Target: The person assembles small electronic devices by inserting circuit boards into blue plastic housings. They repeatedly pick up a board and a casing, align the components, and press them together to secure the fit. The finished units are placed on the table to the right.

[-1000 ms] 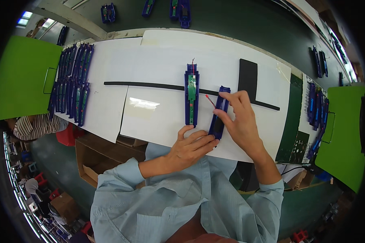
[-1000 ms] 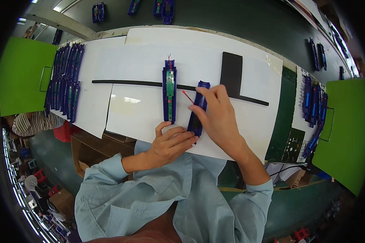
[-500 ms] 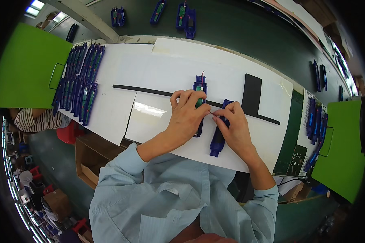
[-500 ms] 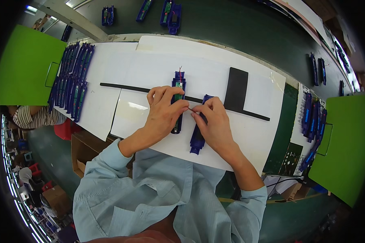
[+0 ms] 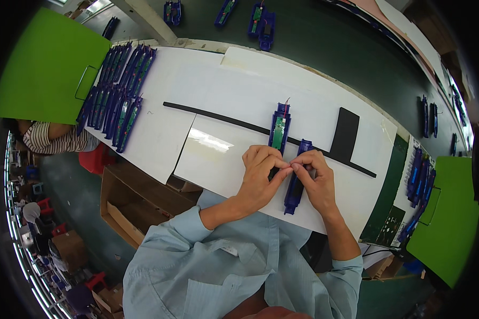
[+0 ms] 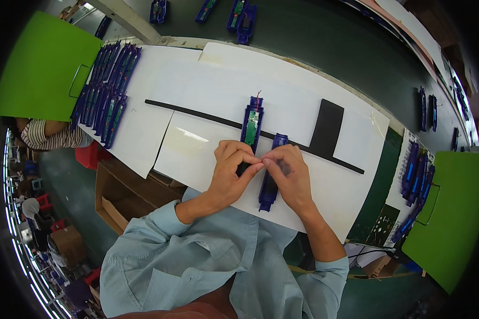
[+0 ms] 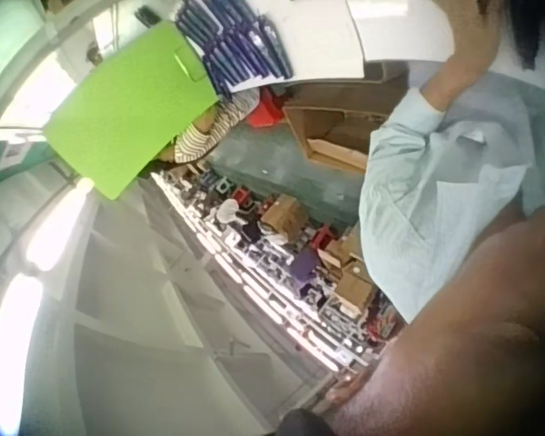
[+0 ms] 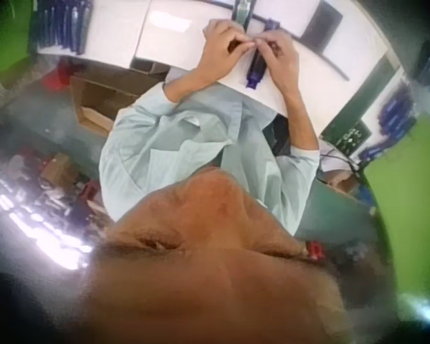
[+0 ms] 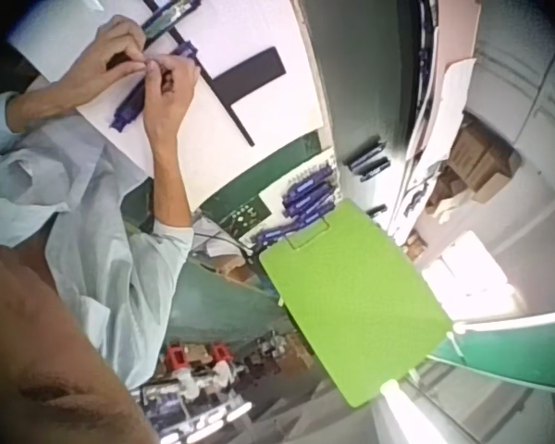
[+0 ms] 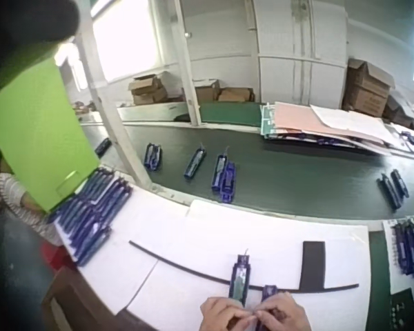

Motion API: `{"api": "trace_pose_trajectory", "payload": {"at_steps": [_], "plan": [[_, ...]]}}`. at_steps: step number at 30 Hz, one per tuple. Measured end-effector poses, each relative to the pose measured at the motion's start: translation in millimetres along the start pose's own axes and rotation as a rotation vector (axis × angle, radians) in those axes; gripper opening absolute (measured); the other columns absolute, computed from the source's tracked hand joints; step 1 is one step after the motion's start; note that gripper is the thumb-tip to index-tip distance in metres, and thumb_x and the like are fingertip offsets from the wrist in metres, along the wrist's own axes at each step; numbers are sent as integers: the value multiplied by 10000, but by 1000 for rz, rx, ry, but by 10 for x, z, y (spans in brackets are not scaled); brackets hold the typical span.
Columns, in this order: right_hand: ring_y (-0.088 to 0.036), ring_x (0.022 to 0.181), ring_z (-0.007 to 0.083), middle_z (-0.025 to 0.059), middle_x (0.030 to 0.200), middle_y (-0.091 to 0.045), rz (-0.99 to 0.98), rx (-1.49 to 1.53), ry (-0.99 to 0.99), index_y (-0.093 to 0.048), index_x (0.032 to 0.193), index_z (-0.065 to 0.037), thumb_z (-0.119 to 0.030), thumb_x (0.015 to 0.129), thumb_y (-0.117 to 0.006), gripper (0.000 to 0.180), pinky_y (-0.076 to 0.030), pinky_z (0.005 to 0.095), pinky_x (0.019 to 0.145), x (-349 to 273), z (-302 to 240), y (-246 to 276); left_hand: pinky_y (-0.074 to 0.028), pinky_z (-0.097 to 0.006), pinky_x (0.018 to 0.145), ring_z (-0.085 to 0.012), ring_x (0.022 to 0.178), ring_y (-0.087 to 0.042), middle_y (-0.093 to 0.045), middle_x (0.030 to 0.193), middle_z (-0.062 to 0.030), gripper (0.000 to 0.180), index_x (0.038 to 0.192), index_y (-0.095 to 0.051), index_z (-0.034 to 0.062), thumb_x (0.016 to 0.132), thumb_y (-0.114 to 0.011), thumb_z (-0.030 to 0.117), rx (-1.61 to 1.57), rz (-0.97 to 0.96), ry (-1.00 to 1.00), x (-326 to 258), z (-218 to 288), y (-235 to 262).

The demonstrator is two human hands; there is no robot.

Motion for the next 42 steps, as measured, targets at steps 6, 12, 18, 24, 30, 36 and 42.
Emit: {"api": "trace_pose_trajectory", "payload": {"at_steps": [6,12,18,24,30,36,42], "plan": [[-572,957,268,87,1097,-668,93,-391,310,-731,1013,-41,-6,898,-783,131,-488,359,833,3,-358,-47,-341,-436,1039,-282,1109,-555,-652,1083,-52,180,1013,-721,93,871,-830,114,387,39,-101,-7,214,331],[-626,1040,322,91,1246,-711,-54,-435,489,-700,1050,-29,23,868,-772,202,-545,420,894,42,-457,-381,-408,-452,971,-307,1062,-583,-641,1098,-98,255,1073,-695,66,854,-822,91,371,-103,-177,-115,58,157],[-648,1010,327,106,1189,-721,-78,-461,492,-661,1096,-12,33,888,-749,230,-562,414,878,54,-445,-427,-450,-448,917,-337,1068,-596,-646,1113,-109,340,1146,-663,41,838,-806,17,226,-131,-66,-110,-4,186],[-662,992,337,126,1201,-705,-104,-478,458,-644,1081,-2,44,890,-738,218,-565,417,866,60,-490,-414,-461,-433,912,-330,1080,-606,-647,1139,-122,378,1209,-647,34,853,-771,-2,265,-246,-74,-16,39,239],[-663,1006,329,131,1240,-684,-86,-591,494,-642,1096,-2,47,882,-735,238,-572,410,865,105,-471,-464,-473,-434,883,-320,1043,-614,-647,1126,-111,366,1220,-659,35,869,-762,17,289,-201,-60,8,60,196],[-669,1014,328,152,1251,-674,-57,-579,500,-620,1121,9,48,893,-710,248,-578,418,866,87,-436,-461,-485,-420,828,-315,999,-619,-643,1074,-105,290,1162,-675,45,887,-768,39,335,-99,-111,73,23,154],[-672,1015,329,153,1245,-666,-39,-635,487,-613,1123,13,53,884,-686,253,-586,411,850,72,-407,-466,-501,-422,812,-324,950,-603,-627,1004,-109,178,1061,-685,39,900,-740,-10,259,-124,-121,124,-31,118]]}}
Point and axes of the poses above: each hand's wrist, its own x-axis towards the middle knuckle, its own y-axis out of the back of the hand, z = x × y, the point moved 10 cm from there along x, towards the middle knuckle
